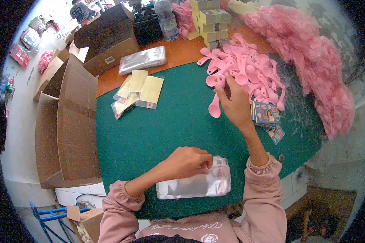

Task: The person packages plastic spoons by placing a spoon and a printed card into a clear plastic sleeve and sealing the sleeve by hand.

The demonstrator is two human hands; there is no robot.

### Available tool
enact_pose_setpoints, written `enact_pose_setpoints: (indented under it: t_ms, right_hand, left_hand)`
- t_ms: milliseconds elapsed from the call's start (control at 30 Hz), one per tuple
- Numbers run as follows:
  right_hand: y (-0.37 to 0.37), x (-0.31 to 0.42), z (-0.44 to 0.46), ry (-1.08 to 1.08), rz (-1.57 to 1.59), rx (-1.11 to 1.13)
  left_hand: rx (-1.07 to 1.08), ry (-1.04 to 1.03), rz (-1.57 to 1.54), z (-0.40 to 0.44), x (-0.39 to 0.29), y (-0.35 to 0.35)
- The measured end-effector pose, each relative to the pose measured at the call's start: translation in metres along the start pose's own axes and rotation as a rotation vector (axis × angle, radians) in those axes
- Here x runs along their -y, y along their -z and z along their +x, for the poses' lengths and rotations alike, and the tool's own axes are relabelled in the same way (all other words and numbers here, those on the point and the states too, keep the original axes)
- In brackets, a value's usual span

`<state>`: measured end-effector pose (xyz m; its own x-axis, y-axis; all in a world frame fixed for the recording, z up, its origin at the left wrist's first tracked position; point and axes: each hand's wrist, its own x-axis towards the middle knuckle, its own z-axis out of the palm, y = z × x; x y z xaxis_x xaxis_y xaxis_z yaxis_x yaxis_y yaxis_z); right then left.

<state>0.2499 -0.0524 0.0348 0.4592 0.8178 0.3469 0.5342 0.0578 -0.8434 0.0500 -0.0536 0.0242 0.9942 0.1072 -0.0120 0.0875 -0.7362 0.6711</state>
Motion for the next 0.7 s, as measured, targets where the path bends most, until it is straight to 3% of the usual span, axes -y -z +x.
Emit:
enact_pose_setpoints:
  t_ms: [67,233,333,433,633,700]
  right_hand:
    - [0.002,0.004,-0.002,0.015,0.021,0.001]
    - [0.004,0.005,-0.003,-0.07,0.115,0.012]
    - [0.004,-0.003,-0.004,-0.056,0.238,0.041]
    - [0.008,0.0,-0.009,-0.112,0.337,0.064]
    - [0.012,0.006,-0.02,-0.175,0.426,0.105]
    - [0.008,0.004,-0.028,-0.176,0.418,0.074]
  left_hand:
    - [0.101,0.103,-0.118,0.001,0.002,0.011]
    - [-0.054,0.064,-0.158,-0.003,0.005,0.01]
    - [0.072,0.018,-0.075,-0.004,0.009,0.007]
    - [0.136,0.105,-0.082,-0.002,0.01,0.015]
    - [-0.07,0.007,-0.465,-0.004,0.045,0.038]
    - [-0.114,0.105,-0.601,-0.003,0.076,0.035]
